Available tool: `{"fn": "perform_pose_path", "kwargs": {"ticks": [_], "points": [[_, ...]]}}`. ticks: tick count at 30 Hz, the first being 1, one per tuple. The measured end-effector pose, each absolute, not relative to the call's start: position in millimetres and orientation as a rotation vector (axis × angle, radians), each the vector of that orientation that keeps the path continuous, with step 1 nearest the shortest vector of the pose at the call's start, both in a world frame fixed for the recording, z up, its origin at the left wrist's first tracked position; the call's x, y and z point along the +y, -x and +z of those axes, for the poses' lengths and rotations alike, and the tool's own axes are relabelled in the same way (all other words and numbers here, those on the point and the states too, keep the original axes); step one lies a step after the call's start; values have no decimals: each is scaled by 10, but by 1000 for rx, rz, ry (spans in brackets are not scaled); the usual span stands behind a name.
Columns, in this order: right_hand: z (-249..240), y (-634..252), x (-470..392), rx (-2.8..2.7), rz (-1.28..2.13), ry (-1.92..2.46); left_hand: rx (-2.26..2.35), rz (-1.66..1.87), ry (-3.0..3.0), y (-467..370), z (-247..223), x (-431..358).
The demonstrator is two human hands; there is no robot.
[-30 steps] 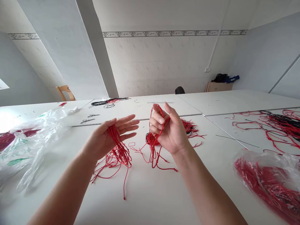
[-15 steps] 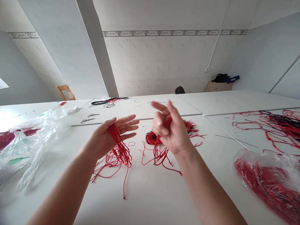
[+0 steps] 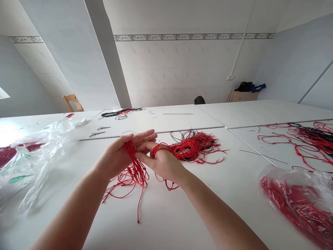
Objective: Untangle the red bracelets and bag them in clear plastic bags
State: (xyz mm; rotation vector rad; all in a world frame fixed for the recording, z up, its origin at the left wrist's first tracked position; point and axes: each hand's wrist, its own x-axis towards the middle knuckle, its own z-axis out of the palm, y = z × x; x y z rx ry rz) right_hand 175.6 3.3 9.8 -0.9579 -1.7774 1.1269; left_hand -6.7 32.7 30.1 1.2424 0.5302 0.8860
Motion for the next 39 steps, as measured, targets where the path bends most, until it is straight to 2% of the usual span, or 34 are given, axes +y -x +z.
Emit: {"fn": "perform_pose_path", "kwargs": {"ticks": [6, 13, 17, 28, 35, 39], "points": [[140, -1779, 45, -1646, 1203, 894, 490, 889, -1252, 57, 299, 328], [260, -1996, 168, -1182, 1505, 591, 453, 881, -1248, 92, 319, 336], [374, -2162, 198, -865, 1551, 377, 473, 920, -1195, 107, 351, 335], [492, -2679, 175, -531, 1343, 54, 468, 1147, -972, 135, 503, 309], [584, -2774, 76, -506, 1272, 46, 493, 1149, -932, 144, 510, 315], [658, -2758, -24, -632, 951, 206, 503, 1159, -925, 141, 513, 312]]}}
